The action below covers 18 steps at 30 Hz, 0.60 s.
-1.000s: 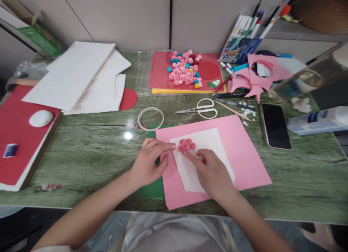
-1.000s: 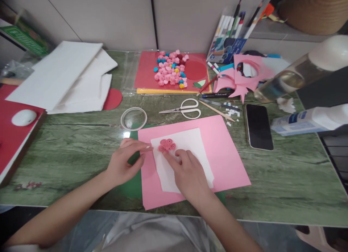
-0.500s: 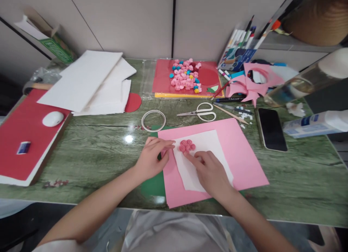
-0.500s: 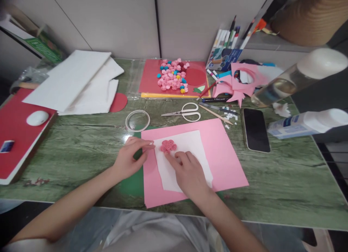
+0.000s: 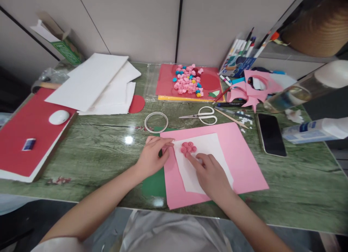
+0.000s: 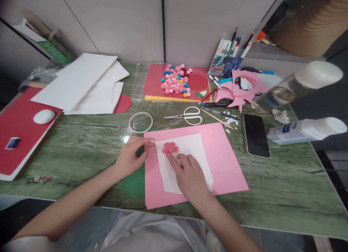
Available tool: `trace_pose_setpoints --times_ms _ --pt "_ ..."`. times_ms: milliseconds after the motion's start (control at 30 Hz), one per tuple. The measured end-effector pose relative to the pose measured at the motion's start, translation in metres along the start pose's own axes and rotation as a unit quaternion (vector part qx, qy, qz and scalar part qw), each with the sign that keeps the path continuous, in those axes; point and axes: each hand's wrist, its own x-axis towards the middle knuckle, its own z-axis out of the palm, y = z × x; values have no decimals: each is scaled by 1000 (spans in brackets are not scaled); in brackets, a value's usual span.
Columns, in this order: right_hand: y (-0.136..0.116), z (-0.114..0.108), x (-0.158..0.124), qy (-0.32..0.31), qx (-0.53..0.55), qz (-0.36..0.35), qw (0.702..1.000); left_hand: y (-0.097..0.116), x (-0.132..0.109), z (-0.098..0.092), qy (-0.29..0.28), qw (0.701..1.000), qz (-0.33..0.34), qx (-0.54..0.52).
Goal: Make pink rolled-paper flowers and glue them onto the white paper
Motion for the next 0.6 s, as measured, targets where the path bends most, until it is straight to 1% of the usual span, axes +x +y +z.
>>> trace_pose_setpoints --times_ms 200,367,467,600 --pt "1 1 1 3 -23 -15 1000 -5 5 -6 5 999 -35 33" --pt "2 4 1 26 -38 -18 999 -5 8 -8 7 999 -48 24" --pt "2 4 1 33 -41 -19 998 -3 8 -7 7 998 -59 -5" --pt "2 2 2 22 -37 -20 999 -1 7 -5 6 991 -92 -93"
